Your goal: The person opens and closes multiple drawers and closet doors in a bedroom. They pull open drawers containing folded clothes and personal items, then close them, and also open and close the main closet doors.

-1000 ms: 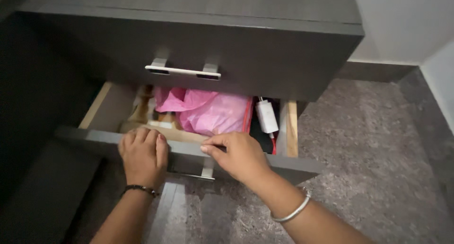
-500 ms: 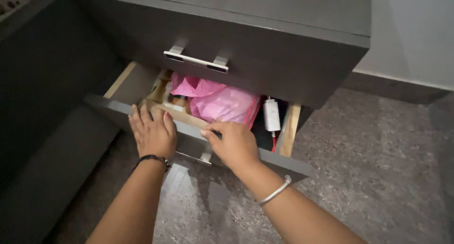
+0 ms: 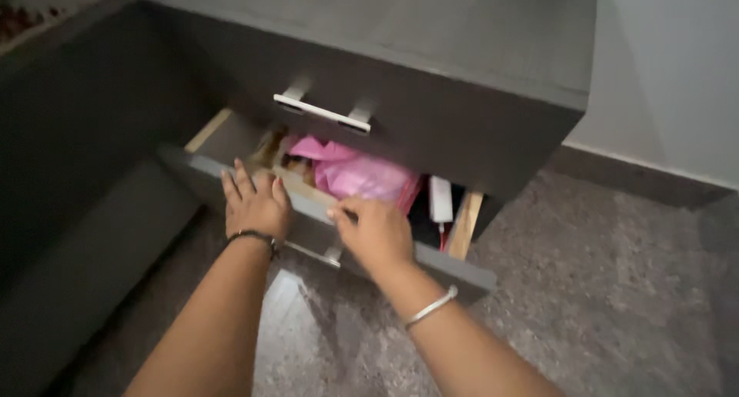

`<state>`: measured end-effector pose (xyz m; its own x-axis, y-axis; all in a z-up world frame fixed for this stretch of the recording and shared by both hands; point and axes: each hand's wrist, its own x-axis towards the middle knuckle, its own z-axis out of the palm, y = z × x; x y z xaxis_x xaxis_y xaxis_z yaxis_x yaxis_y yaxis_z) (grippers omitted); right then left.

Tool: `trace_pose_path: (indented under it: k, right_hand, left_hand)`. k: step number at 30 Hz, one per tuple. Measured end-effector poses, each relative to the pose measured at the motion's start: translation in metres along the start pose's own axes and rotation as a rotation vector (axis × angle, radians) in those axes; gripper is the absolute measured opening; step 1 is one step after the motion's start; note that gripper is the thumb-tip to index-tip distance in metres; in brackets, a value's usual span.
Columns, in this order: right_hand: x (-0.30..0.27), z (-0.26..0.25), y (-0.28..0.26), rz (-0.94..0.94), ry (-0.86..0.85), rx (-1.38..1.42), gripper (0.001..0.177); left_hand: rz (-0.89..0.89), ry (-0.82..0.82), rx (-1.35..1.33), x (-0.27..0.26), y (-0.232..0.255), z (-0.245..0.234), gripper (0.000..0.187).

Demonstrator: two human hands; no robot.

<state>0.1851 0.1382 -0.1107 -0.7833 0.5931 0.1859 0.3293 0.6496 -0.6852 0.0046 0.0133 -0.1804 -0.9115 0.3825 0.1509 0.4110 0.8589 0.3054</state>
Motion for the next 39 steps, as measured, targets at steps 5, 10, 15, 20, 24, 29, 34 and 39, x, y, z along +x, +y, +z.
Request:
trace_pose_path:
  k: [5,10,15,20,24,29,34,39]
  right_hand:
    - [0.003,0.003,0.003,0.034,-0.013,-0.026,0.028]
    - [0.003,0.006,0.0,0.056,-0.031,-0.007,0.029]
    - [-0.004,0.009,-0.005,0.039,-0.015,-0.037,0.028]
    - [-0.023,0.019,-0.011,0.024,0.006,-0.06,0.029]
    - [-0.048,0.026,-0.017,-0.017,0.014,0.019,0.029]
    - [-0.084,0.025,-0.042,0.021,-0.056,0.006,0.031]
    - [-0.125,0.03,-0.073,-0.017,-0.04,0.063,0.03]
    - [-0.159,0.033,-0.098,-0.049,-0.047,0.05,0.028]
  left_hand:
    - [-0.06,-0.03,0.001,0.001,0.011,-0.002,0.048]
    - [-0.052,-0.004,-0.052,-0.002,0.012,-0.004,0.044]
    - [-0.023,0.031,-0.078,-0.008,0.007,-0.008,0.041]
    - [-0.021,0.012,-0.122,-0.024,-0.007,-0.015,0.043]
    - [-0.049,-0.043,-0.14,-0.046,-0.022,-0.027,0.042]
    - [-0.06,-0.135,-0.179,-0.077,-0.05,-0.057,0.05]
    - [-0.059,-0.227,-0.13,-0.108,-0.081,-0.084,0.051]
    - [-0.07,-0.293,-0.148,-0.134,-0.104,-0.107,0.046]
